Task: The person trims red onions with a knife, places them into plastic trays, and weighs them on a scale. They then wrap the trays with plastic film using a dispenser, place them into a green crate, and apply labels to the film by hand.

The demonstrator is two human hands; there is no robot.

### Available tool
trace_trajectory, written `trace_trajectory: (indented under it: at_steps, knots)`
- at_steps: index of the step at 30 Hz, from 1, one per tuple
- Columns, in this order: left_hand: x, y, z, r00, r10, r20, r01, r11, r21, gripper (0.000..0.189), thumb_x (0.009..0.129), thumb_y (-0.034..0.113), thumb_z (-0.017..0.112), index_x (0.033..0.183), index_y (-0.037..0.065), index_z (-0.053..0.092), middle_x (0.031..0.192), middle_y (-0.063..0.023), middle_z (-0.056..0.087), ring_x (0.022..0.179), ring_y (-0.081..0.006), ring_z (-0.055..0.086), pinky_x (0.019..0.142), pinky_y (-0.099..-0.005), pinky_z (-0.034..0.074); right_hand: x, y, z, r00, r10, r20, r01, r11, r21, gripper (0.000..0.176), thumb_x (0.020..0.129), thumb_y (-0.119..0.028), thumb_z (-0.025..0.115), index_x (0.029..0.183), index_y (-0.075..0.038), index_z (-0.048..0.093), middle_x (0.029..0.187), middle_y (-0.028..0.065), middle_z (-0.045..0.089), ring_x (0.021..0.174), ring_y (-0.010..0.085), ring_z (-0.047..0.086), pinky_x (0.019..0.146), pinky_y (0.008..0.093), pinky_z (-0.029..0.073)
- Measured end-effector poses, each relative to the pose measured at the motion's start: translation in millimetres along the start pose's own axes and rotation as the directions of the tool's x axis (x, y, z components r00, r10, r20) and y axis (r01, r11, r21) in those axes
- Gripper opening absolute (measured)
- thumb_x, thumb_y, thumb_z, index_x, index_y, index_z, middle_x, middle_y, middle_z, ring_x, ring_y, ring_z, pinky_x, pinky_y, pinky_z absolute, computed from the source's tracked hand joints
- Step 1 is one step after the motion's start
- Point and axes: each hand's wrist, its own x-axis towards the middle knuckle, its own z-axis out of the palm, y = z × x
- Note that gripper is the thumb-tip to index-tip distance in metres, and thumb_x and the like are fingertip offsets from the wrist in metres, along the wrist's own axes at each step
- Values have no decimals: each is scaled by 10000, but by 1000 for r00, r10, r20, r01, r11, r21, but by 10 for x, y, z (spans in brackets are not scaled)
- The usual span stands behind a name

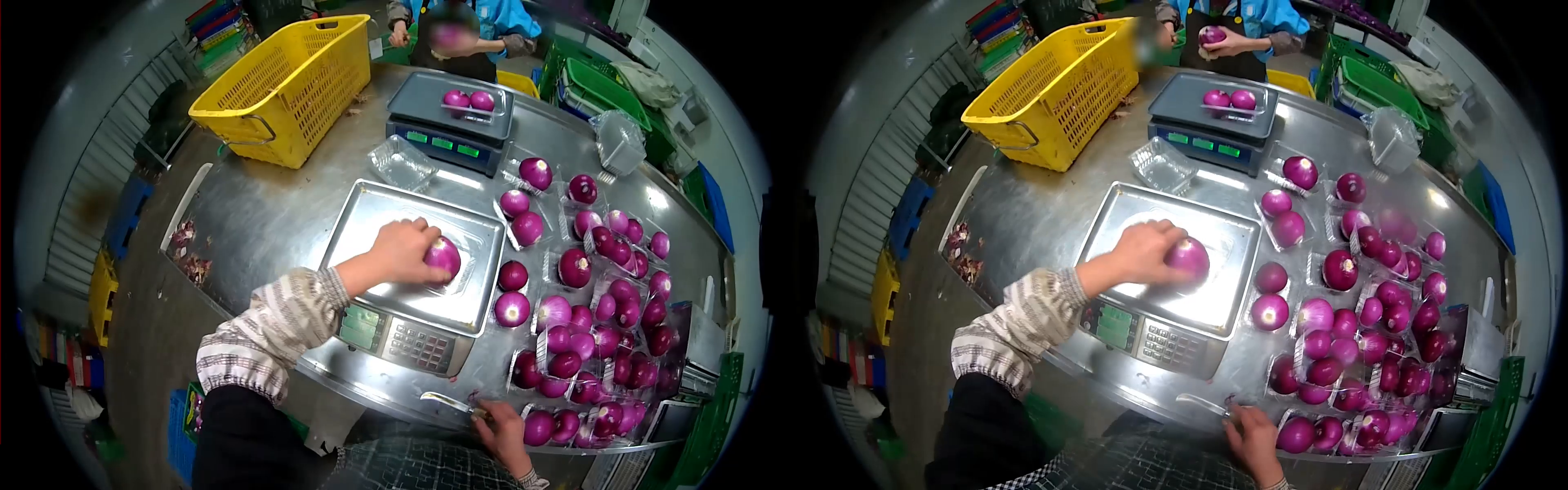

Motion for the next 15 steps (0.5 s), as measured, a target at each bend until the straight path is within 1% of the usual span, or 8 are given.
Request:
trace_trajectory:
  at_steps: [3,4,6,8,10,12,14,15]
  knots:
    - [40,92,295,996,-86,31,84,995,61,756,582,520,761,1100,11,551,985,-200,598,892,-367,626,738,-431,524,2,46,84,999,-42,30,43,999,-16,340,753,-172,739,1070,-93,648,912,108,637,807,320,638,693,400,526]
    - [65,160,238,987,-140,85,138,990,27,765,565,494,770,1114,11,542,1017,-201,591,905,-373,623,754,-435,526,97,1,62,973,-230,-29,227,970,-82,313,770,-151,746,1049,-50,644,832,118,655,673,281,648,588,347,518]
    - [129,178,136,978,-145,149,148,989,-10,780,537,487,778,1108,8,547,996,-206,600,911,-375,622,797,-434,521,137,-362,-142,997,-74,27,70,990,120,324,818,-162,681,1130,-83,637,995,167,611,900,366,602,759,437,486]
    - [149,161,-21,975,-167,149,180,981,-76,828,534,508,779,1155,14,539,1034,-223,607,951,-383,622,821,-422,520,233,-323,-207,988,-153,10,153,988,21,306,829,-139,664,1117,-43,628,937,177,616,858,367,612,748,412,497]
    - [116,139,-240,981,-175,80,191,934,-302,914,528,534,793,1230,23,508,1106,-247,605,1008,-380,618,850,-408,514,398,-548,-430,978,-207,1,206,975,88,298,833,-93,651,1121,-20,622,992,180,625,890,342,628,746,378,506]
    - [171,27,-402,952,-233,199,303,802,-514,995,505,565,821,1266,29,468,1109,-253,614,1014,-351,631,877,-387,505,588,-891,-687,973,-230,19,218,942,255,293,828,-51,648,1117,-14,624,1019,184,632,905,320,638,749,362,509]
    - [211,1,-478,942,-256,217,335,724,-603,969,508,562,821,1241,30,475,1084,-246,622,1001,-350,636,878,-385,504,804,-1519,-1062,872,-480,-90,454,728,514,255,851,0,621,1105,0,636,1069,180,636,915,289,643,758,345,509]
    - [220,45,-498,938,-291,187,346,824,-449,940,509,547,821,1221,36,480,1066,-231,633,991,-360,636,875,-394,503,910,-1705,-1181,783,-621,-40,469,545,695,228,873,-2,611,1098,11,641,1090,186,628,902,279,640,752,342,513]
